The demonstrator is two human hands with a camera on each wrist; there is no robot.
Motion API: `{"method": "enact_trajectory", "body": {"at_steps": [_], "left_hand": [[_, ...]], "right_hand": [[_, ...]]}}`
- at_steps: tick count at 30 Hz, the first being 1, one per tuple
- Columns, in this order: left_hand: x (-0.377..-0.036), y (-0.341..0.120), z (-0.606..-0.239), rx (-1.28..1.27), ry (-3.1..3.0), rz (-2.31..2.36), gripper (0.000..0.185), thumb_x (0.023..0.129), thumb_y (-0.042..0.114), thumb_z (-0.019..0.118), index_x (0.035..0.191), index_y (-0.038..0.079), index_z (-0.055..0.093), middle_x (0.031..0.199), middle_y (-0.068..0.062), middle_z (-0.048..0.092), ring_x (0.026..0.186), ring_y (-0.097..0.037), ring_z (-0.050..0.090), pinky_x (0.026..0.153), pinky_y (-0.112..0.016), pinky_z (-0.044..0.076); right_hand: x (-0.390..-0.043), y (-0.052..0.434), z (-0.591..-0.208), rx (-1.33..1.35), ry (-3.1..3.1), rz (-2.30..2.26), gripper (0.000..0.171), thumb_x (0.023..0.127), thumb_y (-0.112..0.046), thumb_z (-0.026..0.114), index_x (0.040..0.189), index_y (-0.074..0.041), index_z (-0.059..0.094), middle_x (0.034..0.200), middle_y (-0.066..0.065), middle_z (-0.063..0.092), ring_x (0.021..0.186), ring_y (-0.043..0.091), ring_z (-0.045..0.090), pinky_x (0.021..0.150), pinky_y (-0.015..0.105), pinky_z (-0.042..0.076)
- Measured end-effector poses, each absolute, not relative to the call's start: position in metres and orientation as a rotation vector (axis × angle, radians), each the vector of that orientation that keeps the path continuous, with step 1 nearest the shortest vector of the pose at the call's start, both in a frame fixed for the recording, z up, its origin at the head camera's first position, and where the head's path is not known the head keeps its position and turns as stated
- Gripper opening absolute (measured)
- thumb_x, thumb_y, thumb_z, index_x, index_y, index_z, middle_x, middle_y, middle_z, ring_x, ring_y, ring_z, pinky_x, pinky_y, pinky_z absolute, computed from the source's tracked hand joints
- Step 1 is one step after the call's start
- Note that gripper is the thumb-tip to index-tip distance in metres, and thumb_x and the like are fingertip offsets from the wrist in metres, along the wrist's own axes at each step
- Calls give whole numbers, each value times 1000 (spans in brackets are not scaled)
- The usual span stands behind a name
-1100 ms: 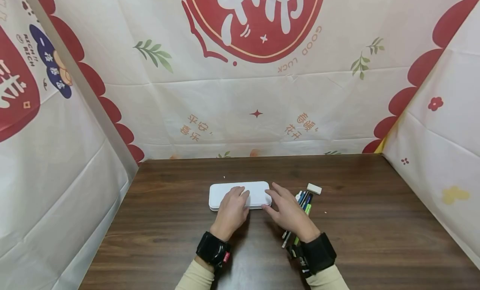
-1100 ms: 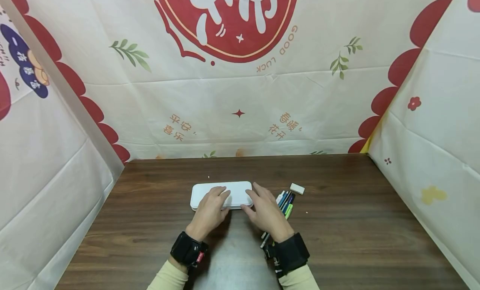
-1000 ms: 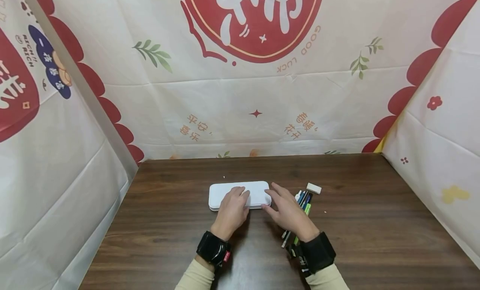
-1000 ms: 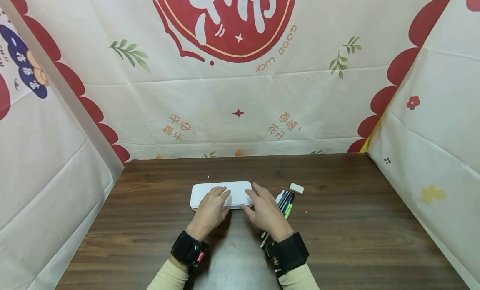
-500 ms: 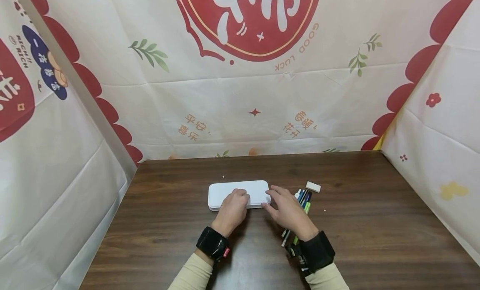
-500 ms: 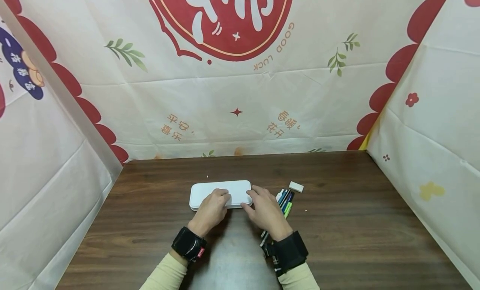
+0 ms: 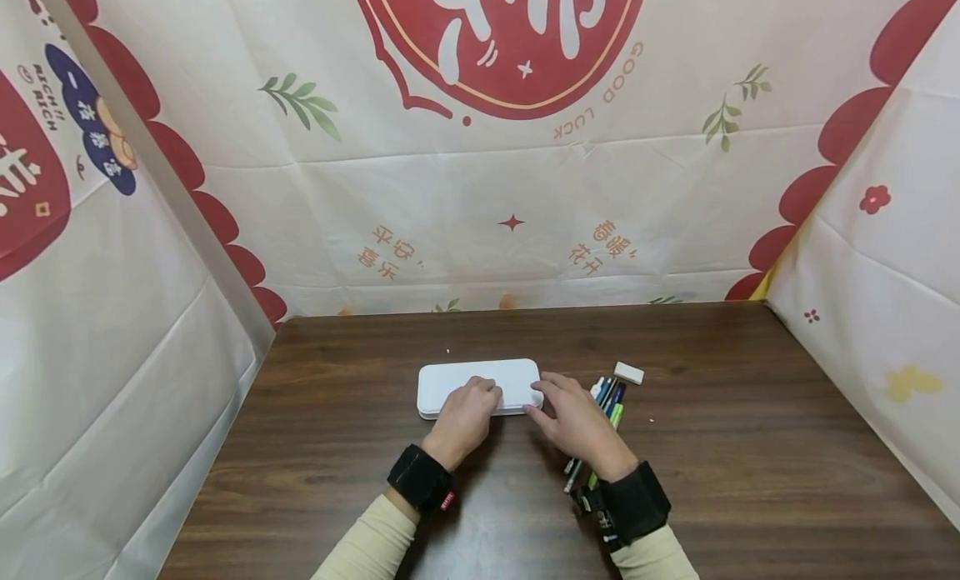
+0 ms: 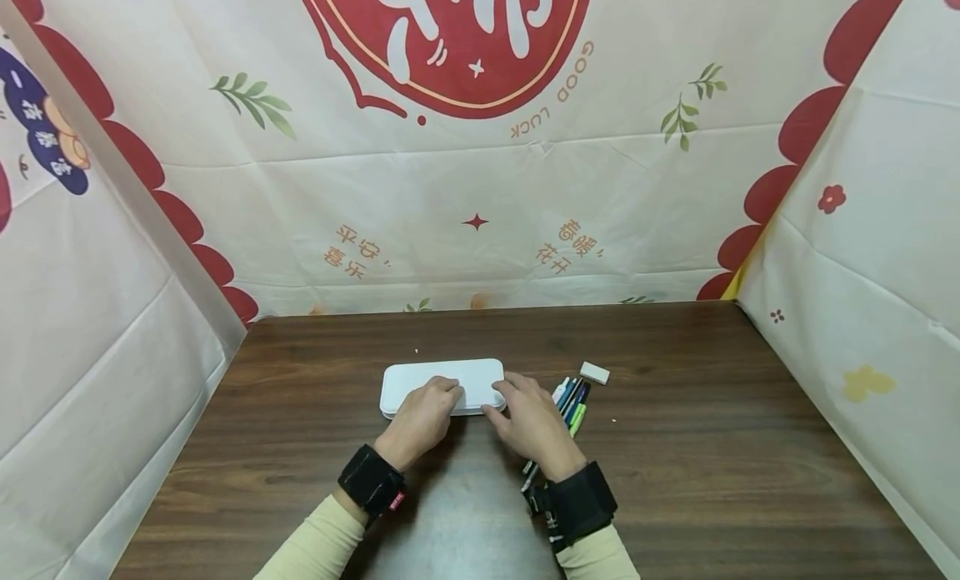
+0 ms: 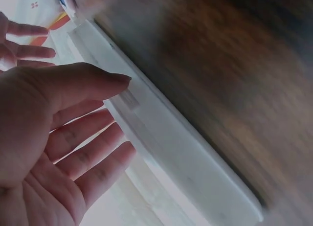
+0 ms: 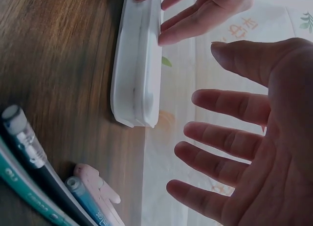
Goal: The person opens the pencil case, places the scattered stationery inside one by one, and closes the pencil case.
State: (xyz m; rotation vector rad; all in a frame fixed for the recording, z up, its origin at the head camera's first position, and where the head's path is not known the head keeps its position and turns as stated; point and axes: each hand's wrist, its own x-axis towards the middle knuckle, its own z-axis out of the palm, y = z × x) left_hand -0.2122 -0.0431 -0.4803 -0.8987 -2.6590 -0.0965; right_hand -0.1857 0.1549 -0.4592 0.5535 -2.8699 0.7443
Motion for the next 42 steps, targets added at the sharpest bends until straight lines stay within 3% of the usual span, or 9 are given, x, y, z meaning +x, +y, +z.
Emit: {"method": "enact_trajectory", "body": {"at_steps": [14, 28, 36, 42], "left_hand": [[-212, -46, -486, -986, -2544, 203, 16, 82, 7, 74, 95, 12, 65, 94, -1, 65, 88, -15, 63, 64, -27, 53], [-209, -42, -495, -964, -2422, 433, 25, 83, 13, 73, 105, 9, 64, 95, -2, 62, 87, -14, 60, 68, -23, 53], [-210, -44, -495, -1003, -2427, 498, 34, 82, 17, 76, 112, 7, 63, 107, -7, 64, 93, -16, 61, 72, -24, 55], [-210, -44, -495, -1022, -2394, 594, 33, 88, 23, 71, 116, 7, 62, 114, -9, 64, 98, -18, 62, 73, -24, 55]], "right_hand": [[-185, 148, -461, 583, -2852, 710, 39, 93, -27, 69, 121, 0, 67, 131, 24, 60, 123, 40, 55, 100, 58, 43], [-186, 140, -463, 583, -2902, 789, 44, 91, -22, 72, 128, 1, 62, 138, 25, 52, 126, 38, 53, 100, 51, 46], [-189, 133, -467, 587, -2901, 789, 49, 87, -18, 77, 130, -2, 61, 134, 21, 54, 122, 34, 55, 99, 49, 48], [-192, 128, -471, 583, -2901, 736, 46, 85, -17, 79, 125, -2, 64, 135, 21, 54, 123, 36, 54, 99, 51, 47]]}}
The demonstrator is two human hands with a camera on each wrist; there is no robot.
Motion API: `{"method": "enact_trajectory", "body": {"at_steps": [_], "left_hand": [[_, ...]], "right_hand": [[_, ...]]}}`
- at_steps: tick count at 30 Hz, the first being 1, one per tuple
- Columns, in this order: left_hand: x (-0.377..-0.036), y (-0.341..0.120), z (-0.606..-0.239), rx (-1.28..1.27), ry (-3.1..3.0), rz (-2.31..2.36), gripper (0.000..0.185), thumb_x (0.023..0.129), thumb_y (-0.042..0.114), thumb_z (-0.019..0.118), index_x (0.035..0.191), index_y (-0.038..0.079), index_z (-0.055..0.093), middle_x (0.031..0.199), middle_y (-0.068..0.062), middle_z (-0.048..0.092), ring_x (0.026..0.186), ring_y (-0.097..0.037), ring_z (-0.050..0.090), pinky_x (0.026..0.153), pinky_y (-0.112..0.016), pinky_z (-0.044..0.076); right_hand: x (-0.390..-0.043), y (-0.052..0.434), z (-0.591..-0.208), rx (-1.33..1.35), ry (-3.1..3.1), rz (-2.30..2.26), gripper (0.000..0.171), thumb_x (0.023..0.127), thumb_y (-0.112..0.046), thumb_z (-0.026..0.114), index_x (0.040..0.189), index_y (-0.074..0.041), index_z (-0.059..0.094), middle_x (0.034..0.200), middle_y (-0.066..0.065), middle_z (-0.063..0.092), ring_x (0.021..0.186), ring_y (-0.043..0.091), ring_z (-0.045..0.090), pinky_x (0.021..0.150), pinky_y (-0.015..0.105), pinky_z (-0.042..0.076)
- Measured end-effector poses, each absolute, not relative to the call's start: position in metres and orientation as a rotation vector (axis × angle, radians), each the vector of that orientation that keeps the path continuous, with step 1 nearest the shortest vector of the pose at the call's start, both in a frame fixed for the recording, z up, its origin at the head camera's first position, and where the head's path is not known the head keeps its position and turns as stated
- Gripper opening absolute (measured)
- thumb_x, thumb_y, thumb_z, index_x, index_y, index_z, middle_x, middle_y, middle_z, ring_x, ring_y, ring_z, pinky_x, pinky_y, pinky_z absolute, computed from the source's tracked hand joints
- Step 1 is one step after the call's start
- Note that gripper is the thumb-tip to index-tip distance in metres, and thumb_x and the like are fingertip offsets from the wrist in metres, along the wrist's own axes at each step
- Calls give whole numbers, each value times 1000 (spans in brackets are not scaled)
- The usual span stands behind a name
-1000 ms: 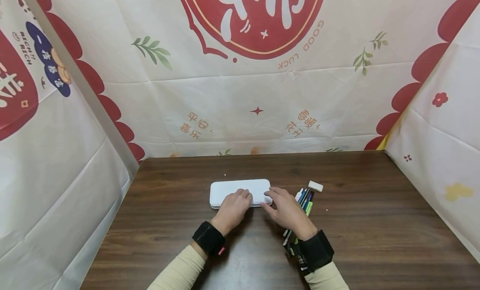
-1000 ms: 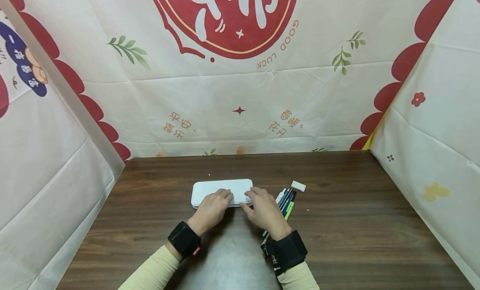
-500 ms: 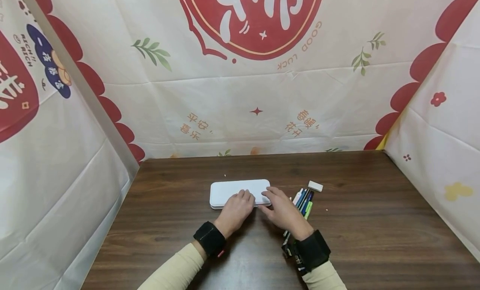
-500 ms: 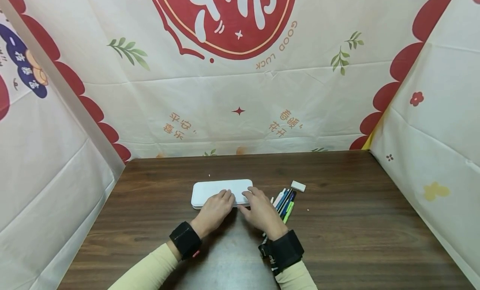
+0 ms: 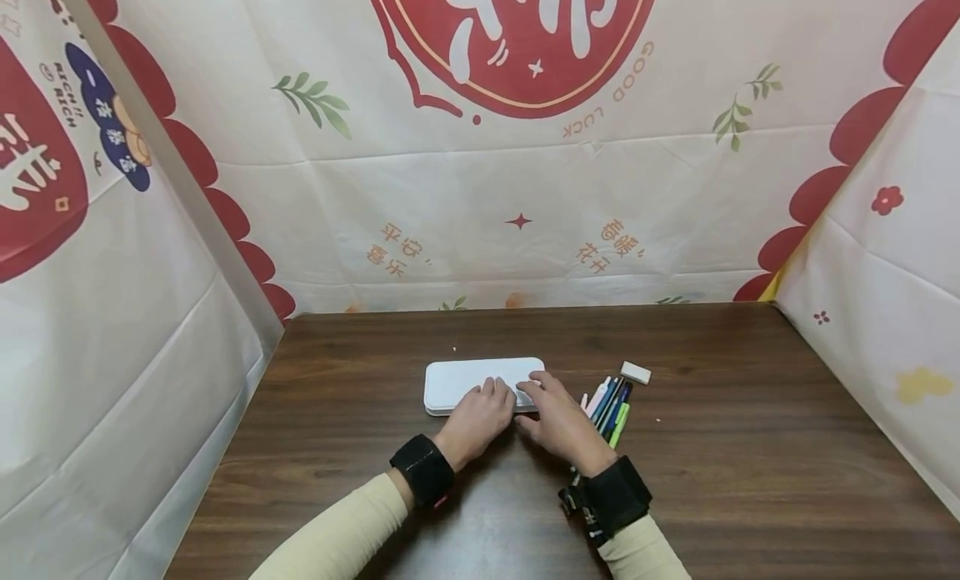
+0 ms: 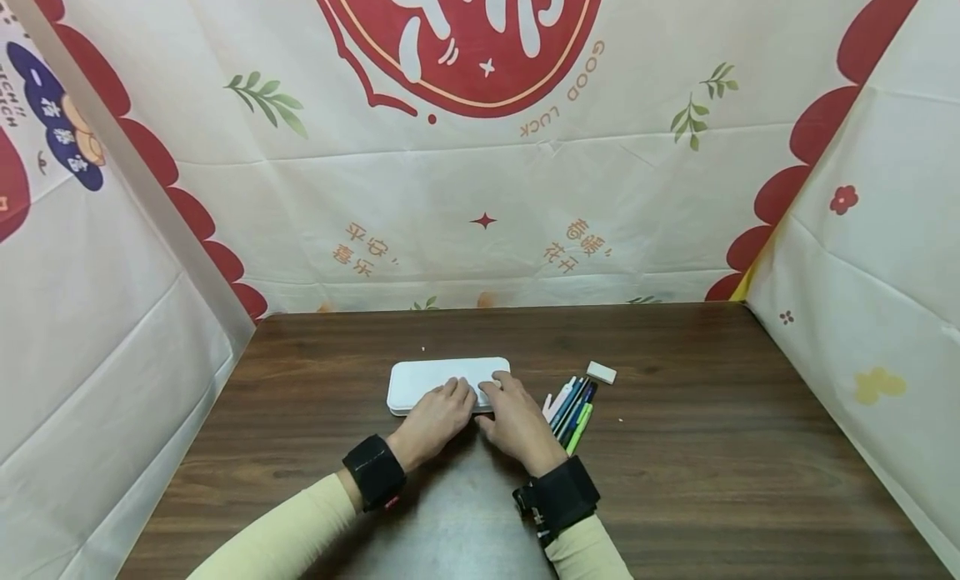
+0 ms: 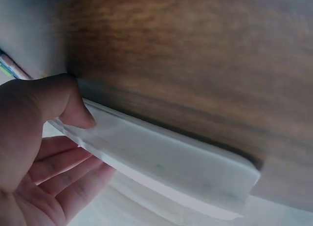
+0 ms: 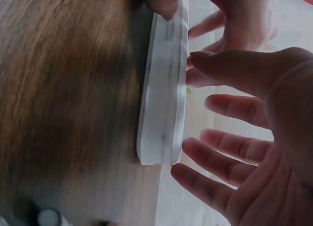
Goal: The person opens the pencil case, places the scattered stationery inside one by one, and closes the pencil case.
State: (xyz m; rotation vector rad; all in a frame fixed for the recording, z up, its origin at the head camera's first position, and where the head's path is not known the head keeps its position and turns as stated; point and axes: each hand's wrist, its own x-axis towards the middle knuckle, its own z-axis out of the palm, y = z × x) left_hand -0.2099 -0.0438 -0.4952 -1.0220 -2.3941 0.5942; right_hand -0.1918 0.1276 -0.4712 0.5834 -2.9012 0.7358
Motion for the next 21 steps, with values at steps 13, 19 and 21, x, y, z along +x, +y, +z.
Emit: {"method": "enact_trajectory", "body": {"at_steps": [13, 19, 21], "left_hand": [[-211, -40, -487, -1028, -2365, 602, 24, 93, 20, 64, 114, 9, 64, 102, -3, 64, 88, -14, 61, 61, -22, 54], [-211, -42, -487, -1045, -2365, 626, 24, 95, 19, 61, 116, 9, 64, 107, -4, 66, 91, -14, 62, 65, -22, 55], [-211, -42, -487, -1045, -2364, 622, 24, 95, 19, 61, 116, 9, 64, 107, -4, 66, 91, -14, 62, 65, -22, 55]], "right_hand": [[-203, 129, -481, 603, -2893, 574, 37, 83, -11, 79, 117, -1, 69, 125, 18, 62, 116, 33, 55, 99, 48, 46], [-204, 129, -481, 602, -2886, 588, 37, 82, -11, 80, 116, -2, 70, 123, 16, 63, 114, 32, 56, 98, 48, 47], [-204, 129, -480, 599, -2884, 601, 36, 82, -11, 80, 116, -2, 70, 122, 16, 63, 114, 32, 56, 97, 48, 47]]}}
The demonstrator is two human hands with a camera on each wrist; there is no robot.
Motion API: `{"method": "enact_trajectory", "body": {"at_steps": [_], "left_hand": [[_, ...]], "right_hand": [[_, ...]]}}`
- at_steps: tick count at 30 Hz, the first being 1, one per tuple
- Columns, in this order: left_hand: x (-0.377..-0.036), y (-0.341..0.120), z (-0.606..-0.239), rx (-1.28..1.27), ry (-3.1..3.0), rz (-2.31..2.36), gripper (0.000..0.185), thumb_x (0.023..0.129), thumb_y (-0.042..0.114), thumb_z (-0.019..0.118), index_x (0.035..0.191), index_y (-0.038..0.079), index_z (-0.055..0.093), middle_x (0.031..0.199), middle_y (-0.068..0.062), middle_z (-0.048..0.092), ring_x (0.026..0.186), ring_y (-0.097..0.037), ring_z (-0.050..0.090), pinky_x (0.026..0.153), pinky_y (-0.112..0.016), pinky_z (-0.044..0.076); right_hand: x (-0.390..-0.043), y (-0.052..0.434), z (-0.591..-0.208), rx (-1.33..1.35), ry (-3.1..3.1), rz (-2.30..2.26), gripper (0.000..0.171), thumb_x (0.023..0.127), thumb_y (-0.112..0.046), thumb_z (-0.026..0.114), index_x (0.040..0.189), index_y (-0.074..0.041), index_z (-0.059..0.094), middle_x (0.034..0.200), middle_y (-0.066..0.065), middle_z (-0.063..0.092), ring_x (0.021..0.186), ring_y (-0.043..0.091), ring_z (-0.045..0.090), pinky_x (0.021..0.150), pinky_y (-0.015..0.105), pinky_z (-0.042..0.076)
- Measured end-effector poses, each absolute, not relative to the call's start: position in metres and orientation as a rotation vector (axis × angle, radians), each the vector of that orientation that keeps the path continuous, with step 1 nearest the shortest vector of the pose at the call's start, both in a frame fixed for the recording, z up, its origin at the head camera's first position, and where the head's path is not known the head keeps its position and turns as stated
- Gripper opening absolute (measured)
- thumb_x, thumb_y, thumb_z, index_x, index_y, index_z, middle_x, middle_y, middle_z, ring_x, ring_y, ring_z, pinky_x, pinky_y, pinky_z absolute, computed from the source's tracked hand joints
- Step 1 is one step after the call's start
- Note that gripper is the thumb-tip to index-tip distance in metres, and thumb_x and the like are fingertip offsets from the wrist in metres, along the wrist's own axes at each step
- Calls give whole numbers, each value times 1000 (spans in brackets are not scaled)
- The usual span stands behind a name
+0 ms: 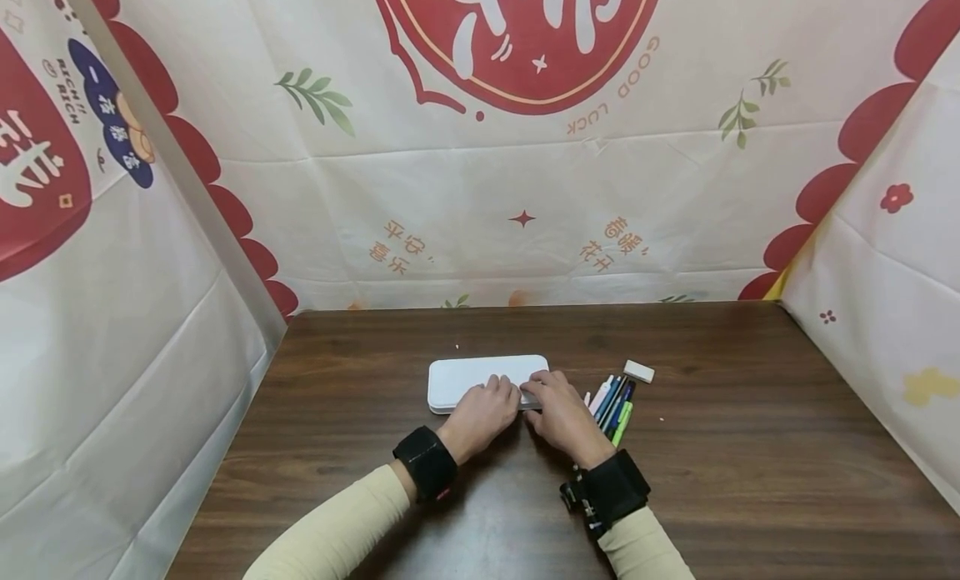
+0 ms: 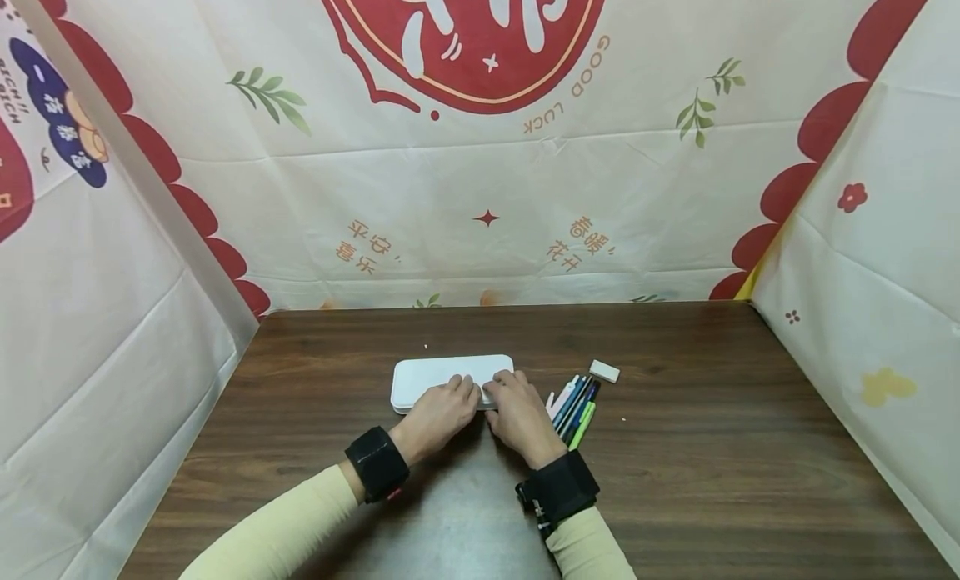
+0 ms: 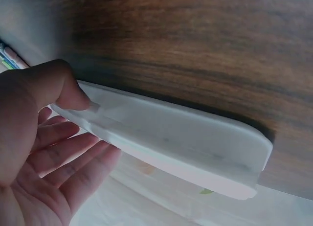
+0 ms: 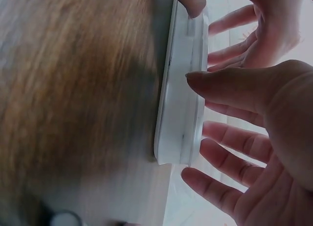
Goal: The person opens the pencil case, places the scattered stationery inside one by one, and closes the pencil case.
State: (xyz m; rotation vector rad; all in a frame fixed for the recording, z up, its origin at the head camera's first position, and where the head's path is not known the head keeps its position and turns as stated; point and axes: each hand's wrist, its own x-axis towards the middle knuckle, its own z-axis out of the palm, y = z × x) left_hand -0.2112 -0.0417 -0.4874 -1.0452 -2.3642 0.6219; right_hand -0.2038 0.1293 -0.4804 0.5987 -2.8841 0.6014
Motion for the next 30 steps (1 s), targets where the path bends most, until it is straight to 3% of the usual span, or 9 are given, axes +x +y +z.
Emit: {"method": "enact_trajectory", "body": {"at_steps": [30], "left_hand": [[-217, -44, -496, -1042, -2228, 723, 29, 100, 19, 49, 122, 7, 63, 116, -7, 68, 101, -20, 67, 76, -27, 57]], "right_hand": [[-207, 130, -475, 635, -2861, 536, 38, 82, -13, 80, 116, -2, 70, 119, 14, 64, 110, 31, 56, 98, 52, 44]]}}
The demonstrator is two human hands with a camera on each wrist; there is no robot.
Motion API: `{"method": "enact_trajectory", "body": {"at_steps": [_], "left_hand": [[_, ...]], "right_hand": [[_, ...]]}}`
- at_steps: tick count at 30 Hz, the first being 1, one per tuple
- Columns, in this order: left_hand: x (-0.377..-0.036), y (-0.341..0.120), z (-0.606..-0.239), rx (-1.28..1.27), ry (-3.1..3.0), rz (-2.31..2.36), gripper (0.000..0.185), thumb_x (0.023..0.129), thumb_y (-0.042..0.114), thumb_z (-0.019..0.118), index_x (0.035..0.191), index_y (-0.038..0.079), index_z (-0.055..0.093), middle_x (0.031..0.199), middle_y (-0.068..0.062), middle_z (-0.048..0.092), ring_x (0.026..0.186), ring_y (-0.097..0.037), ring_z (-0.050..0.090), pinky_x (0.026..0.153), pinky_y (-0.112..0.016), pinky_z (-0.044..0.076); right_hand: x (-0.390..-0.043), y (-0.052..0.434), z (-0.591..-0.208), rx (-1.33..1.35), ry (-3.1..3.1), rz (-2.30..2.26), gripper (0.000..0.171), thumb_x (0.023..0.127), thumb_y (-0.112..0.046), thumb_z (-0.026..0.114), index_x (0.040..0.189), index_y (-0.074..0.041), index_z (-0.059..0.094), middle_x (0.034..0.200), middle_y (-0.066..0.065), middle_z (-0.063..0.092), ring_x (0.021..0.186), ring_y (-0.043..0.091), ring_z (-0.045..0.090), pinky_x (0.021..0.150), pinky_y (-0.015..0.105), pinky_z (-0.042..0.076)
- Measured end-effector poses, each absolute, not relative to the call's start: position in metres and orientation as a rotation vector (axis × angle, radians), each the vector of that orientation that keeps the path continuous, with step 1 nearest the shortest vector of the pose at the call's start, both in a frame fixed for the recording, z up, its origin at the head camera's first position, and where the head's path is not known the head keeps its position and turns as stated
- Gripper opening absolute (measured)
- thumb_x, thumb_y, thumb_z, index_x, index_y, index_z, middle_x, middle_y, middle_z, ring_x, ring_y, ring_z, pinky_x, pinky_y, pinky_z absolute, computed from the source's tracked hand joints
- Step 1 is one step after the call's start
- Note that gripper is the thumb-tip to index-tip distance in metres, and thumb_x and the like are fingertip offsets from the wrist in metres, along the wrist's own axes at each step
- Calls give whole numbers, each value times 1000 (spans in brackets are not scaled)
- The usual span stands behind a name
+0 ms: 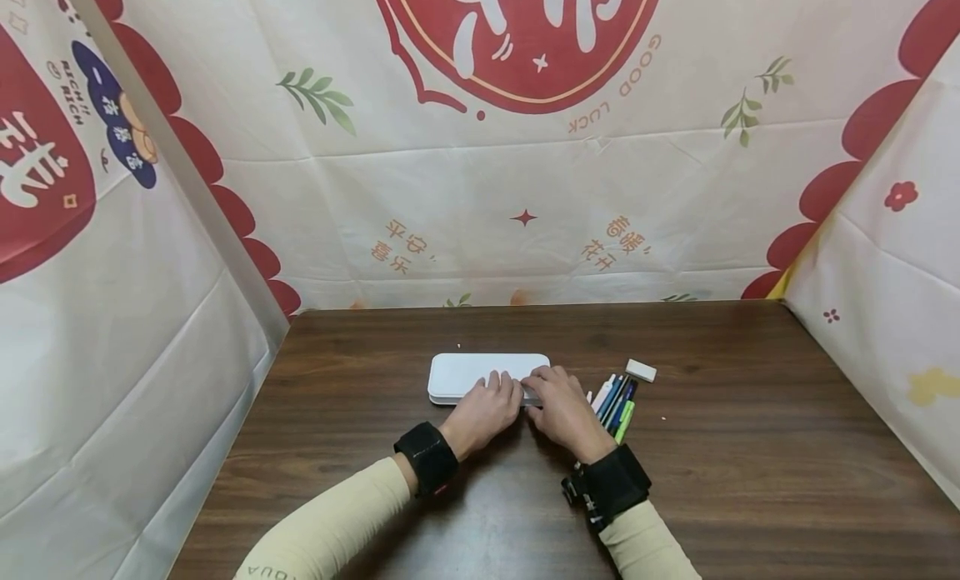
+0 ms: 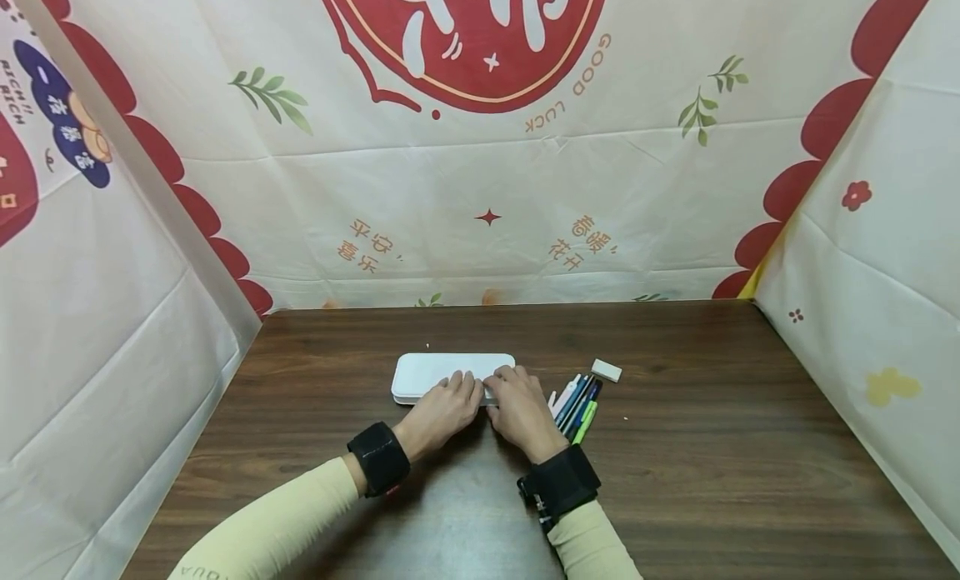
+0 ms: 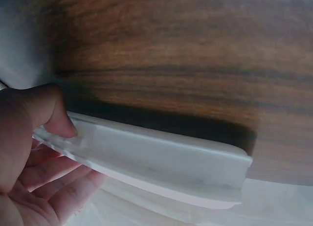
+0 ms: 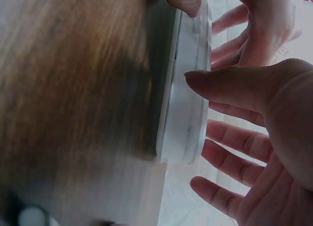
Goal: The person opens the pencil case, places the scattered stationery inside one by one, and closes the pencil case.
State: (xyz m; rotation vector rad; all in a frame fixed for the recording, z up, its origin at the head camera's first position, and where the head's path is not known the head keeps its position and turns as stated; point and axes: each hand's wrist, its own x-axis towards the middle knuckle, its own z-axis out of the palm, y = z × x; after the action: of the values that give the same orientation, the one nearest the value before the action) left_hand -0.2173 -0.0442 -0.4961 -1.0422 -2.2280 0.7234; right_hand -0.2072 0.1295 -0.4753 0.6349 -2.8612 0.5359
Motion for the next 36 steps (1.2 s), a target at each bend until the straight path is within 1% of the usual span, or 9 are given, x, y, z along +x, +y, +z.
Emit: {"method": "enact_trajectory", "body": {"at_steps": [7, 14, 17, 20, 23, 27, 32, 36], "left_hand": [[-218, -45, -491, -1065, -2203, 716, 30, 99, 17, 49, 124, 7, 64, 115, -8, 69, 100, -21, 67, 78, -29, 57], [-222, -43, -491, -1019, -2148, 675, 33, 99, 13, 41, 119, 7, 66, 109, -7, 70, 94, -20, 68, 74, -30, 57], [-223, -42, -491, -1012, -2135, 662, 33, 99, 12, 40, 118, 7, 67, 107, -7, 70, 92, -20, 68, 73, -30, 57], [-224, -42, -490, -1021, -2134, 669, 31, 99, 13, 42, 117, 6, 66, 107, -7, 70, 91, -20, 68, 72, -30, 57], [-224, -41, -488, -1024, -2142, 682, 29, 99, 15, 45, 117, 6, 65, 106, -6, 70, 90, -19, 68, 72, -29, 57], [-223, -40, -486, -1033, -2151, 679, 26, 98, 17, 49, 116, 6, 65, 104, -6, 70, 88, -18, 68, 69, -28, 57], [-222, -39, -483, -1054, -2184, 670, 25, 97, 17, 51, 116, 5, 64, 105, -8, 70, 89, -19, 68, 70, -29, 58], [-221, -38, -482, -1051, -2213, 686, 24, 98, 17, 50, 116, 6, 63, 106, -7, 70, 90, -18, 68, 71, -29, 58]], "right_hand": [[-209, 131, -475, 628, -2820, 542, 36, 82, -14, 80, 115, -4, 70, 116, 13, 64, 110, 32, 56, 95, 54, 44], [-214, 132, -477, 623, -2740, 548, 33, 81, -14, 81, 112, -7, 71, 113, 11, 66, 105, 31, 57, 87, 53, 46], [-218, 134, -480, 637, -2696, 560, 30, 82, -14, 81, 109, -7, 72, 110, 10, 66, 103, 31, 57, 83, 52, 46], [-221, 137, -484, 634, -2669, 595, 30, 82, -16, 81, 109, -7, 72, 108, 11, 65, 102, 32, 57, 84, 52, 47], [-222, 140, -486, 606, -2658, 629, 35, 81, -18, 83, 111, -5, 70, 109, 14, 64, 102, 34, 56, 84, 53, 47], [-223, 142, -486, 560, -2694, 658, 46, 81, -21, 83, 120, -2, 66, 116, 20, 62, 107, 38, 56, 87, 56, 47], [-228, 145, -483, 578, -2802, 700, 60, 82, -24, 82, 131, 2, 58, 128, 27, 58, 117, 45, 55, 95, 59, 45], [-240, 150, -477, 664, -2938, 754, 69, 85, -28, 79, 139, 5, 49, 137, 30, 52, 128, 46, 49, 103, 57, 41]]}}
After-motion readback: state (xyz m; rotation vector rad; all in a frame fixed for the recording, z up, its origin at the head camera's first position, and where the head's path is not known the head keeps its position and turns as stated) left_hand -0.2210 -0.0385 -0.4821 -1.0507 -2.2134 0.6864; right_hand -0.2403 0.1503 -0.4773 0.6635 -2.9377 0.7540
